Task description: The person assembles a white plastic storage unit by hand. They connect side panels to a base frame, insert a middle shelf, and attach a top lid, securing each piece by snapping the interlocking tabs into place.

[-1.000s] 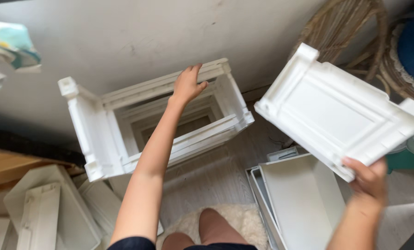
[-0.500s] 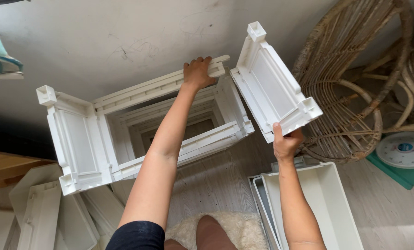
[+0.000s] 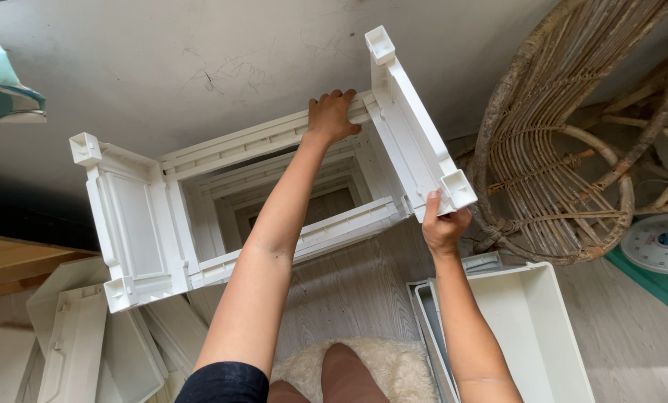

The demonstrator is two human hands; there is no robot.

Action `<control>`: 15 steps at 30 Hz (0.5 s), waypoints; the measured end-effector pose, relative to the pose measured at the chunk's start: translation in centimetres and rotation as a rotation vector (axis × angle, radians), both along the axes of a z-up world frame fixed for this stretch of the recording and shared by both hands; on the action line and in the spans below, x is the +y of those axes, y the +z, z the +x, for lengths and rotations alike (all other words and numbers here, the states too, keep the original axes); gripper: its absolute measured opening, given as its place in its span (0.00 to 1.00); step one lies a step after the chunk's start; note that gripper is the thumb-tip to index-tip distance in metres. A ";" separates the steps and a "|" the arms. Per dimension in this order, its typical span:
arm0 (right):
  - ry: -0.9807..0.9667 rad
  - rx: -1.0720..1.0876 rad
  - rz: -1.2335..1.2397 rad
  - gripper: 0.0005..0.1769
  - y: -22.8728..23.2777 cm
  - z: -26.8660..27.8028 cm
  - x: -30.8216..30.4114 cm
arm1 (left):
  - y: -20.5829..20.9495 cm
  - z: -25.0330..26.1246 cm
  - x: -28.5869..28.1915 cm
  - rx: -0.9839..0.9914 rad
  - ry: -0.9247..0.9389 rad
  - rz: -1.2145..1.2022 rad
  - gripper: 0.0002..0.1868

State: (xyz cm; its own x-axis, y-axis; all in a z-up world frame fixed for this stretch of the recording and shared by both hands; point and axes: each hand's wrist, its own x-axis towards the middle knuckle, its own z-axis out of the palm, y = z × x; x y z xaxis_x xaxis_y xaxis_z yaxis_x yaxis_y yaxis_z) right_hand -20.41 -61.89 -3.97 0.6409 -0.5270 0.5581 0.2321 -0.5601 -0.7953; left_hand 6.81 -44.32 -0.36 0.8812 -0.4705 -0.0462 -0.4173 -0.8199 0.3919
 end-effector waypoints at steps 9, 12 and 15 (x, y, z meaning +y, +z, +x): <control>-0.048 -0.061 -0.058 0.08 -0.7 0.3 -0.7 | 0.3 0.4 0.1 0.005 -0.014 -0.033 0.47; -0.013 -0.054 -0.045 0.08 -1.2 0.4 -0.5 | 0.1 0.2 0.2 -0.010 -0.007 -0.044 0.48; 0.041 -0.032 -0.066 0.05 -1.3 0.3 -0.5 | 0.0 0.4 0.4 -0.008 -0.012 -0.093 0.48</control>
